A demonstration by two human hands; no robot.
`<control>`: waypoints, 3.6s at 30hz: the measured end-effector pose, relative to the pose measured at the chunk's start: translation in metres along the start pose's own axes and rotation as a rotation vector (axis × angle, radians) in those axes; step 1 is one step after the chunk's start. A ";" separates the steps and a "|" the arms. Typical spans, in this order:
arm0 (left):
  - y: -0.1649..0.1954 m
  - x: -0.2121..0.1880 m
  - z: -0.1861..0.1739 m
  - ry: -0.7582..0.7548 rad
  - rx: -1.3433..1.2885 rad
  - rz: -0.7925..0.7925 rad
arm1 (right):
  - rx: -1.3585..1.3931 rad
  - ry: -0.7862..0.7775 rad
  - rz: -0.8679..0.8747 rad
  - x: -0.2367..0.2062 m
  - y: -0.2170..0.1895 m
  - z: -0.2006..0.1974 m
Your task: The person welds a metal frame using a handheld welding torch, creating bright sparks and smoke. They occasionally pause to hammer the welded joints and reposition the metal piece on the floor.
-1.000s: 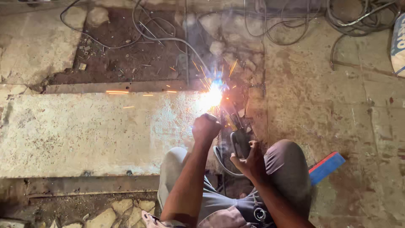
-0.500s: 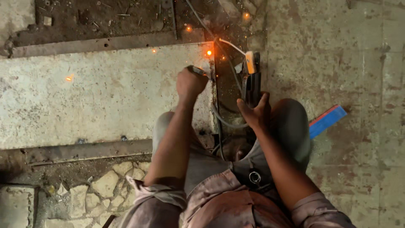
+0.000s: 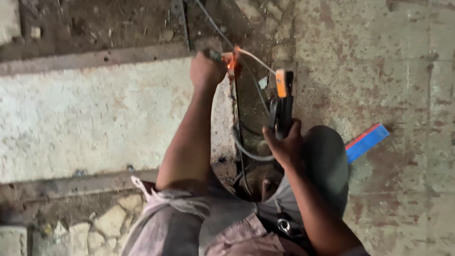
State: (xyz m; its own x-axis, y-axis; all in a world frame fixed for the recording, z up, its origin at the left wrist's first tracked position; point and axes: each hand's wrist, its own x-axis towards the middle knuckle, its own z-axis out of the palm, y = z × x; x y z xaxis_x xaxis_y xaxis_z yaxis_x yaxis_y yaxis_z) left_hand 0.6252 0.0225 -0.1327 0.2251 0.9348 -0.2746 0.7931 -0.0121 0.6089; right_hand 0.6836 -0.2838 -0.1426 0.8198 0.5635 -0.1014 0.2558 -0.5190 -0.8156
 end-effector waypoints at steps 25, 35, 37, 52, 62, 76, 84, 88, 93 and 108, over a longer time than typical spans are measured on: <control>0.024 -0.004 0.028 0.069 0.004 0.029 | 0.030 -0.028 0.055 0.034 0.008 0.020; 0.070 -0.028 0.026 -0.073 0.081 -0.090 | 0.290 -0.304 0.311 0.069 0.069 0.028; 0.077 -0.038 0.020 -0.030 -0.011 -0.078 | 0.051 -0.123 0.158 0.075 0.073 0.024; 0.052 -0.008 0.029 -0.166 0.238 -0.050 | 0.099 -0.190 0.244 0.061 0.073 0.042; -0.006 -0.007 0.023 0.169 -0.041 0.017 | 0.050 -0.093 0.046 0.033 0.014 0.027; 0.019 -0.011 0.014 -0.032 0.162 0.007 | 0.104 0.032 -0.102 0.026 0.024 0.052; 0.022 -0.010 0.012 -0.089 0.237 0.005 | 0.057 -0.026 0.010 0.027 0.021 0.053; 0.025 -0.009 0.008 -0.088 0.181 -0.037 | 0.008 -0.016 0.035 0.023 0.019 0.052; 0.027 -0.009 0.006 -0.096 0.206 -0.017 | -0.050 -0.156 0.109 0.023 0.017 0.053; 0.009 0.008 -0.001 -0.061 0.132 0.007 | -0.049 -0.113 0.042 0.020 0.016 0.054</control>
State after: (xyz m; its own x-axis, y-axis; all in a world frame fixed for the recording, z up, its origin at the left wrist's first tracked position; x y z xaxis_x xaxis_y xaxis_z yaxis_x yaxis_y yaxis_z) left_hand 0.6335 0.0306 -0.1288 0.2616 0.9114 -0.3178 0.8582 -0.0690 0.5087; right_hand 0.6770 -0.2461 -0.1882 0.7679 0.6083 -0.2008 0.2494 -0.5726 -0.7810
